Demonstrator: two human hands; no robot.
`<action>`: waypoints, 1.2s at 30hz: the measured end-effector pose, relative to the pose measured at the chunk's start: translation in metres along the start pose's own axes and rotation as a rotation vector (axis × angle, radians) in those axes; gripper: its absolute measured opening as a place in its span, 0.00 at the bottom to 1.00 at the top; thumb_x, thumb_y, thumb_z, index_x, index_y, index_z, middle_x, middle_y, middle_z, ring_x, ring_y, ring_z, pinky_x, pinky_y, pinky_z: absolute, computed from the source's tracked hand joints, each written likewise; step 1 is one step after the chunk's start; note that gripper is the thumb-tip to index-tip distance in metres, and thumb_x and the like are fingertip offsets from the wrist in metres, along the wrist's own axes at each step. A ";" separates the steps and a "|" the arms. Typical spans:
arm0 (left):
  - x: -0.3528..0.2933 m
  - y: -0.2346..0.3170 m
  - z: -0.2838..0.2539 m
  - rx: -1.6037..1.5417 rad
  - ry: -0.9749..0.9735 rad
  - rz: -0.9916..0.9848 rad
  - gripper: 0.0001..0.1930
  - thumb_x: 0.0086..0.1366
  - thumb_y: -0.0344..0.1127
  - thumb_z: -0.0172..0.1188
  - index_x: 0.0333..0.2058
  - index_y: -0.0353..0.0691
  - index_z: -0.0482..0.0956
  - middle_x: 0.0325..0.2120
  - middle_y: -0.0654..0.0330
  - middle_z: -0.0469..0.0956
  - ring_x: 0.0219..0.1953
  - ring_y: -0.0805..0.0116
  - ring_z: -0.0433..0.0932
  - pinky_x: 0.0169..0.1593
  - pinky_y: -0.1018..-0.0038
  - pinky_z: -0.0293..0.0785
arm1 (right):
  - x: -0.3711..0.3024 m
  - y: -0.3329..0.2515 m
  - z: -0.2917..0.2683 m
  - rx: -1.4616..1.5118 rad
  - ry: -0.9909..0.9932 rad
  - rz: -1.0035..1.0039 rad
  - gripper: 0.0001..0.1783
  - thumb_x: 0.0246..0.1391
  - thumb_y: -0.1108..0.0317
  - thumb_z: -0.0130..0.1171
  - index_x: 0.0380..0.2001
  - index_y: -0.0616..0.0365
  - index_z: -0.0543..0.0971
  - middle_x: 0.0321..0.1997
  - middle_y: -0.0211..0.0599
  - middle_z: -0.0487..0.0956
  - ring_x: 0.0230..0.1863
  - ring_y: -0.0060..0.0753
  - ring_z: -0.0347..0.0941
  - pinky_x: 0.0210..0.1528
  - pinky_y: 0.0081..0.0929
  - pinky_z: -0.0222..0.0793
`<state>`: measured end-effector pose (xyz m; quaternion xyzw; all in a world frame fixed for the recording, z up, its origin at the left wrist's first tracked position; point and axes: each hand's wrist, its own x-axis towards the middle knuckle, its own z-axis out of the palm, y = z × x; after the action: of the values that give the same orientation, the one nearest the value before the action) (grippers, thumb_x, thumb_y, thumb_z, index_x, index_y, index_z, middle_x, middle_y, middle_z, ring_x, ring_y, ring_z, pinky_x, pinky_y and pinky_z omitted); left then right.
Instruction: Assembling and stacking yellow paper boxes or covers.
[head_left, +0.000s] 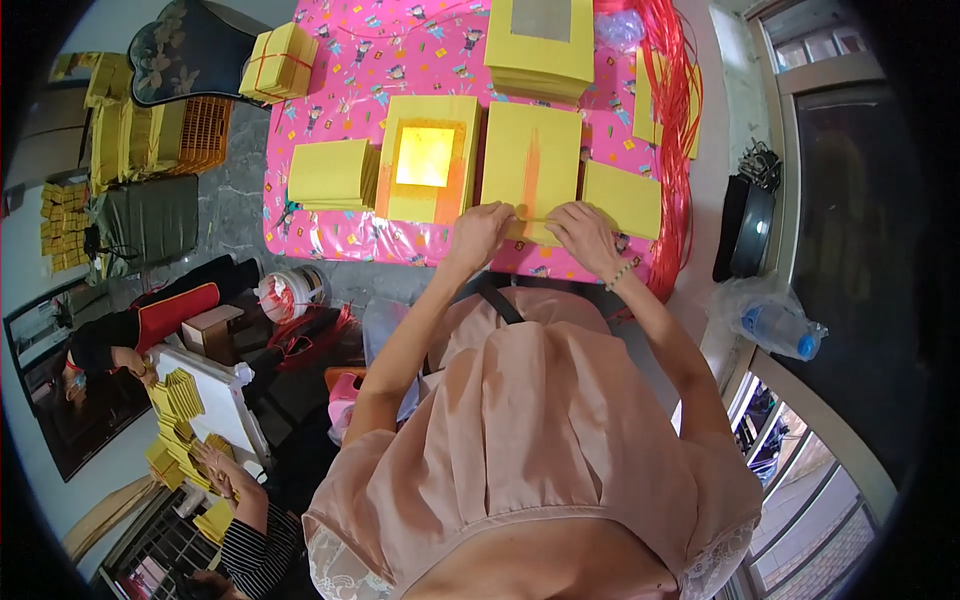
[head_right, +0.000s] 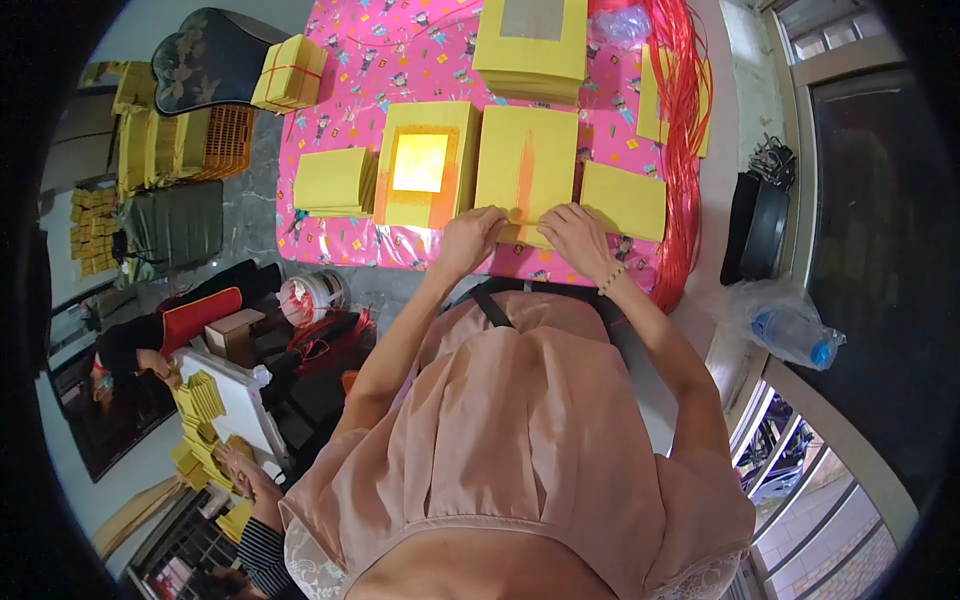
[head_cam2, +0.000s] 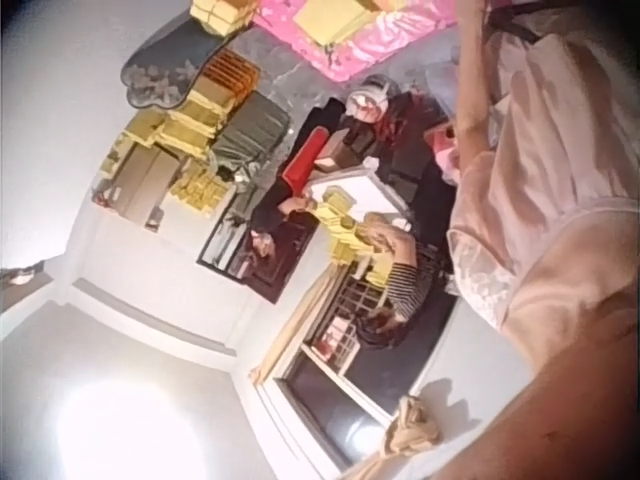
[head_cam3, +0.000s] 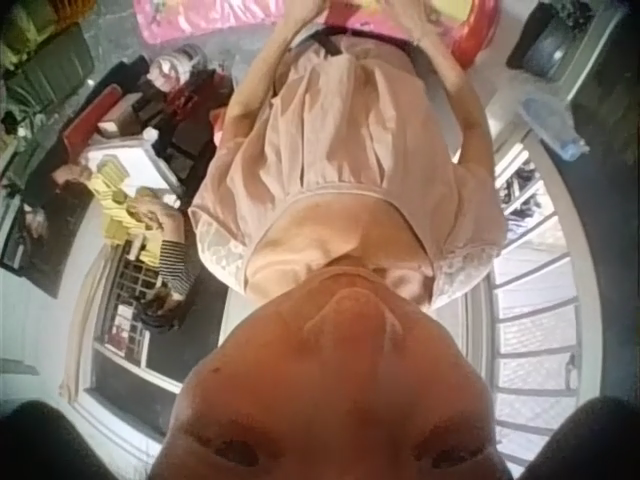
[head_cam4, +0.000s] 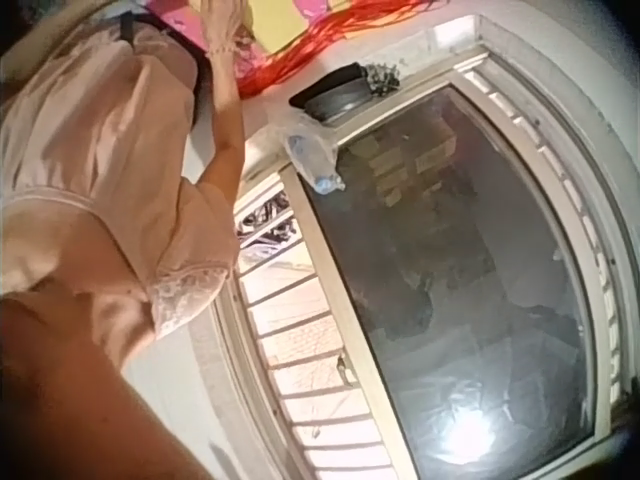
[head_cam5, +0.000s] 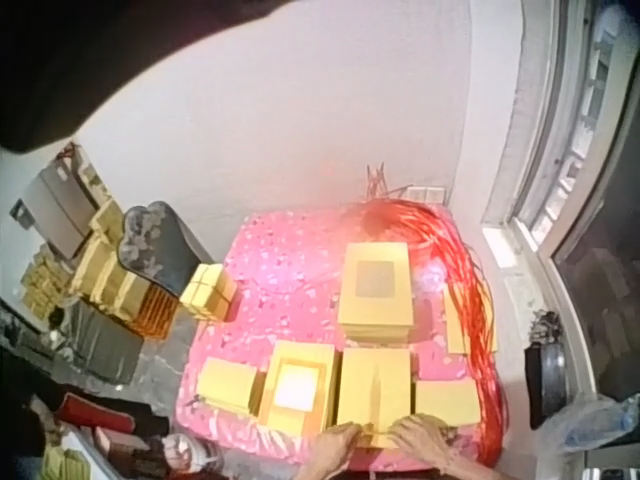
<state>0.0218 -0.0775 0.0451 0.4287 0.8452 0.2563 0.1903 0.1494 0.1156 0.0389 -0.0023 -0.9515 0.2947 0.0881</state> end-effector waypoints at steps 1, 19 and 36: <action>0.002 -0.001 0.000 0.003 0.008 0.002 0.07 0.63 0.35 0.56 0.37 0.41 0.77 0.31 0.55 0.79 0.36 0.53 0.78 0.41 0.61 0.75 | 0.004 0.002 -0.002 -0.003 0.004 -0.007 0.11 0.53 0.63 0.60 0.35 0.57 0.77 0.35 0.36 0.75 0.39 0.41 0.73 0.41 0.37 0.69; 0.060 0.015 0.015 0.139 0.200 0.236 0.36 0.61 0.41 0.58 0.66 0.44 0.55 0.65 0.43 0.51 0.68 0.41 0.49 0.67 0.50 0.49 | 0.122 0.087 -0.010 0.006 0.171 0.251 0.14 0.55 0.62 0.59 0.41 0.58 0.76 0.40 0.45 0.75 0.47 0.50 0.71 0.47 0.43 0.67; 0.085 0.002 0.021 0.165 0.135 0.192 0.38 0.63 0.50 0.54 0.68 0.45 0.52 0.66 0.40 0.49 0.68 0.41 0.47 0.68 0.47 0.43 | 0.151 0.083 0.016 -0.166 0.067 0.229 0.17 0.56 0.64 0.55 0.49 0.54 0.76 0.47 0.39 0.75 0.52 0.44 0.69 0.56 0.43 0.62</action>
<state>-0.0131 -0.0014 0.0204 0.5035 0.8294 0.2314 0.0717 -0.0060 0.1837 0.0041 -0.1282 -0.9626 0.2228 0.0853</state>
